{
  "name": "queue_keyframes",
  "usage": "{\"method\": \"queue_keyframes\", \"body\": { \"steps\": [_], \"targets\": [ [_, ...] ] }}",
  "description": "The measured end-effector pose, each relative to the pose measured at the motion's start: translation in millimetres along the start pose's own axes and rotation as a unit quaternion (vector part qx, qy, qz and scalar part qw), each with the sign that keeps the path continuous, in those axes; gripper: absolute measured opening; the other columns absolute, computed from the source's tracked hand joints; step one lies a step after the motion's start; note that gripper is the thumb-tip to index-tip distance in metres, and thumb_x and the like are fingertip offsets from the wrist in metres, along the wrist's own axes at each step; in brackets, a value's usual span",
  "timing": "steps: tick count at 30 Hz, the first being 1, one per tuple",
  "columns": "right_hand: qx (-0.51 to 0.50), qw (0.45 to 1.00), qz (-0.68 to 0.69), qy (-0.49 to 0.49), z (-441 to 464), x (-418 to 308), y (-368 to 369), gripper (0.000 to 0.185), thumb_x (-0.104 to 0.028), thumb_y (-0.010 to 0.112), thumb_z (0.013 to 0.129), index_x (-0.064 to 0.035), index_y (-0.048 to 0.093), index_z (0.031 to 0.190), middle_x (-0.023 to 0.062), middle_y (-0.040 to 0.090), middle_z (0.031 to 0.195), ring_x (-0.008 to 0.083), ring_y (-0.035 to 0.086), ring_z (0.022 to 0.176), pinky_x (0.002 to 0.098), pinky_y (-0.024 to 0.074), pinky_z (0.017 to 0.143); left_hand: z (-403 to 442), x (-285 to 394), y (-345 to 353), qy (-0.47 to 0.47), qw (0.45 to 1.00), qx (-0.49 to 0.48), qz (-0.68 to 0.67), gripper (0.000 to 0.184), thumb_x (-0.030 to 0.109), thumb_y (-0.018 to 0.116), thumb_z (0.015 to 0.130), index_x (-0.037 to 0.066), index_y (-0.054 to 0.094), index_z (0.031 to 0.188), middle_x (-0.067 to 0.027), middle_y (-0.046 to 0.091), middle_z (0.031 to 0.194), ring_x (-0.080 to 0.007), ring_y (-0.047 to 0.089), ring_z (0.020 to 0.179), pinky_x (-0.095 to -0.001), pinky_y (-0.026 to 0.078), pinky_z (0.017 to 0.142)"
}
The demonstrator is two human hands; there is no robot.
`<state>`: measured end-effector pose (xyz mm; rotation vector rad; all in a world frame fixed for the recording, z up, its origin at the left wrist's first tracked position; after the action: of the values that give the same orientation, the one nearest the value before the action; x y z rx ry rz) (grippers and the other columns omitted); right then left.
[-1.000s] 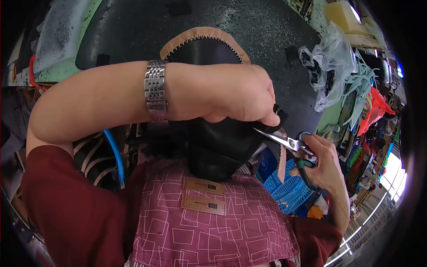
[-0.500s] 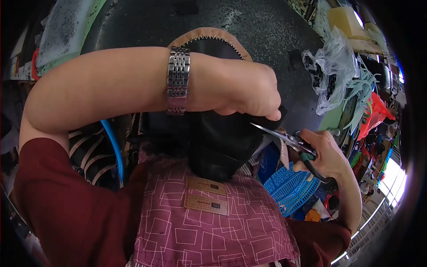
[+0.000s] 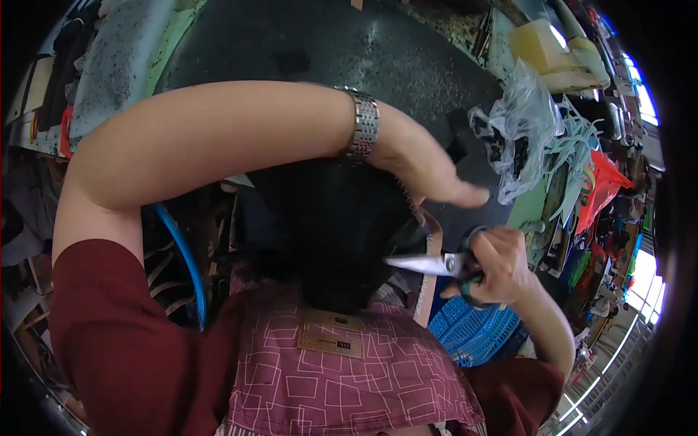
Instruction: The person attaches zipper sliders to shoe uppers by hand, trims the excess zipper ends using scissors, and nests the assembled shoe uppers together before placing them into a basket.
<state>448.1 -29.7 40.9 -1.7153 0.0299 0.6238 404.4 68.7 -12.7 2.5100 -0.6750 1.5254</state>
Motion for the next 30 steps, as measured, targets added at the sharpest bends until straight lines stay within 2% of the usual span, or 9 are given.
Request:
{"method": "queue_keyframes", "body": {
  "steps": [3, 4, 5, 7, 9, 14, 18, 24, 30],
  "targets": [
    [0.144, 0.977, -0.08, 0.133, -53.1, 33.6, -18.0, 0.053, -0.044, 0.074, 0.058, -0.0008, 0.046, 0.067, 0.0082, 0.039, 0.052, 0.0263, 0.045, 0.046, 0.0333, 0.0382, 0.047, -23.2, -32.0, 30.3, -0.089, 0.973, -0.212, 0.014, 0.077, 0.064, 0.035, 0.081, -0.006, 0.052, 0.11, -0.0183, 0.055, 0.108, -0.0201, 0.056, 0.095, -0.0321, 0.038, 0.092],
    [0.178, 0.934, -0.07, 0.301, -79.9, 64.5, -19.8, 0.049, -0.042, 0.071, 0.062, -0.0007, 0.047, 0.07, 0.0109, 0.044, 0.055, 0.0297, 0.048, 0.051, 0.0356, 0.0392, 0.05, -54.9, -10.2, 31.6, -0.049, 0.957, -0.232, -0.168, 0.064, 0.057, 0.045, 0.082, -0.006, 0.056, 0.09, -0.0133, 0.058, 0.087, -0.0167, 0.056, 0.081, -0.0309, 0.042, 0.081],
    [0.208, 0.861, -0.052, 0.461, -111.8, 92.6, -18.2, 0.045, -0.04, 0.069, 0.066, -0.0005, 0.048, 0.073, 0.0136, 0.049, 0.059, 0.033, 0.052, 0.055, 0.0379, 0.0402, 0.053, -54.3, -37.4, 36.7, -0.109, 0.957, -0.269, -0.011, 0.047, 0.043, 0.054, 0.081, -0.003, 0.051, 0.072, -0.0077, 0.051, 0.071, -0.0138, 0.049, 0.067, -0.0291, 0.041, 0.067],
    [0.172, 0.769, -0.155, 0.596, -171.7, 139.4, -10.9, 0.036, -0.035, 0.062, 0.074, -0.0015, 0.049, 0.082, 0.0198, 0.057, 0.072, 0.0388, 0.056, 0.069, 0.0438, 0.0415, 0.061, -73.3, -45.4, 35.5, -0.075, 0.992, -0.093, -0.037, 0.037, 0.028, 0.058, 0.077, -0.003, 0.044, 0.065, -0.0077, 0.046, 0.065, -0.0121, 0.041, 0.061, -0.031, 0.037, 0.061],
    [0.143, 0.721, -0.157, 0.66, -215.0, 166.3, 1.5, 0.036, -0.035, 0.057, 0.077, -0.0017, 0.049, 0.09, 0.0229, 0.058, 0.085, 0.0405, 0.055, 0.082, 0.0463, 0.0416, 0.068, -106.9, -62.5, 25.1, -0.157, 0.979, 0.012, -0.129, 0.023, 0.018, 0.058, 0.075, 0.0, 0.055, 0.089, -0.0064, 0.057, 0.079, -0.0109, 0.051, 0.068, -0.0261, 0.039, 0.061],
    [0.153, 0.734, -0.176, 0.638, -224.1, 178.8, 11.9, 0.048, -0.03, 0.056, 0.078, -0.0014, 0.045, 0.115, 0.0197, 0.053, 0.108, 0.0354, 0.05, 0.101, 0.0405, 0.0399, 0.084, -222.4, 7.2, -84.0, 0.132, 0.829, 0.441, -0.319, 0.055, 0.003, 0.057, 0.074, -0.006, 0.035, 0.123, -0.0174, 0.054, 0.112, -0.0221, 0.057, 0.099, -0.0326, 0.047, 0.087],
    [0.194, 0.762, -0.249, 0.565, -174.4, 146.2, -11.6, 0.045, -0.023, 0.058, 0.077, -0.0024, 0.046, 0.115, 0.0149, 0.045, 0.12, 0.0325, 0.044, 0.109, 0.0388, 0.0383, 0.087, -232.6, -36.7, -199.4, -0.065, 0.876, 0.475, 0.047, 0.041, 0.009, 0.052, 0.082, -0.001, 0.043, 0.121, -0.0116, 0.056, 0.103, -0.0163, 0.057, 0.09, -0.0314, 0.045, 0.085],
    [0.201, 0.938, -0.025, 0.282, -85.8, 44.6, 17.4, 0.036, -0.011, 0.066, 0.069, -0.0024, 0.056, 0.102, 0.0146, 0.054, 0.106, 0.0315, 0.054, 0.095, 0.0369, 0.0443, 0.08, -100.4, -95.8, -262.1, 0.174, 0.858, 0.479, -0.069, 0.022, 0.011, 0.056, 0.082, 0.002, 0.055, 0.102, -0.0036, 0.057, 0.095, -0.01, 0.051, 0.087, -0.025, 0.04, 0.08],
    [0.011, 0.985, 0.081, 0.154, -48.2, -5.2, 125.4, 0.053, -0.02, 0.069, 0.065, -0.0035, 0.051, 0.112, 0.0152, 0.049, 0.117, 0.0302, 0.045, 0.11, 0.0383, 0.0366, 0.092, -117.4, -140.4, -189.7, 0.15, 0.888, 0.434, 0.03, 0.032, 0.016, 0.061, 0.078, 0.002, 0.054, 0.105, -0.0057, 0.057, 0.099, -0.014, 0.053, 0.092, -0.0269, 0.04, 0.083]
  ]
}}
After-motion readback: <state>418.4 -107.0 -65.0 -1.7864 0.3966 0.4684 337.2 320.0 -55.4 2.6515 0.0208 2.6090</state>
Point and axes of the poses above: each hand's wrist, its own z-axis towards the middle knuckle, its own y-axis out of the palm, x = y × z, the point moved 7 cm from there along z, towards the middle knuckle
